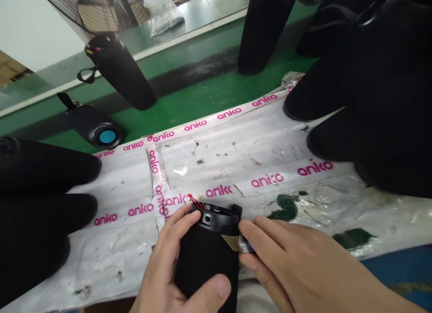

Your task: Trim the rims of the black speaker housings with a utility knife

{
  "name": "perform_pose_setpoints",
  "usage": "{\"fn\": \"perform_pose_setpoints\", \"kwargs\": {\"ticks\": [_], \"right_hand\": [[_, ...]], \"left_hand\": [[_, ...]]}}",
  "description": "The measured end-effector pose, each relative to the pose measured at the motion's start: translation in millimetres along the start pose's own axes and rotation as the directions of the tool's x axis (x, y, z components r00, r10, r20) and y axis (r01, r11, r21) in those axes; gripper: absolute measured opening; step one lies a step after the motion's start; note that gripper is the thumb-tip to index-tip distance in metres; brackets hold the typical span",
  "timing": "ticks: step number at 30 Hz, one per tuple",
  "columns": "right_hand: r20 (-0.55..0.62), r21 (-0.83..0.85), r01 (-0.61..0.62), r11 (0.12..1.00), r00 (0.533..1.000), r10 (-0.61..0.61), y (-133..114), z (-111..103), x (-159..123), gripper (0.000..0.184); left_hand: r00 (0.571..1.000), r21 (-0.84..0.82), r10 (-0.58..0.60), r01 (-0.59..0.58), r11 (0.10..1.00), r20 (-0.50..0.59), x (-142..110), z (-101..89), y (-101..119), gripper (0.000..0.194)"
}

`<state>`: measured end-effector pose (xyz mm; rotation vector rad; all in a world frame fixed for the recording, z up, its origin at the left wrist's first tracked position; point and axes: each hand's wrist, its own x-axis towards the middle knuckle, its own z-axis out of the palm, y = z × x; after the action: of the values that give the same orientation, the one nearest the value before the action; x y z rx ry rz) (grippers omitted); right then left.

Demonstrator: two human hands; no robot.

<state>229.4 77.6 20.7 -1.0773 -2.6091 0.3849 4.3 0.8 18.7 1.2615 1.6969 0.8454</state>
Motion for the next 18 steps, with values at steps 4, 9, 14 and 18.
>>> {"fn": "perform_pose_setpoints", "kwargs": {"ticks": [4,9,14,18], "right_hand": [[0.043,-0.039,-0.015,0.999,0.999,0.017,0.5,-1.5,-4.6,0.035],[0.104,-0.046,-0.014,0.999,0.994,0.019,0.8,2.4,-15.1,0.033],[0.094,-0.029,0.006,1.000,0.996,-0.003,4.1,0.5,-17.3,0.033],[0.159,-0.004,-0.008,1.000,0.987,0.009,4.6,-2.9,-15.1,0.033]], "left_hand": [[1.000,0.024,-0.008,0.008,1.000,0.021,1.8,7.4,3.9,0.059],[0.973,-0.035,-0.232,0.232,0.972,0.017,20.6,5.2,-6.2,0.042],[0.965,-0.129,-0.262,0.259,0.957,-0.008,34.3,6.2,-27.8,0.037],[0.972,-0.164,-0.236,0.235,0.958,0.013,33.4,8.1,-30.6,0.034]]}}
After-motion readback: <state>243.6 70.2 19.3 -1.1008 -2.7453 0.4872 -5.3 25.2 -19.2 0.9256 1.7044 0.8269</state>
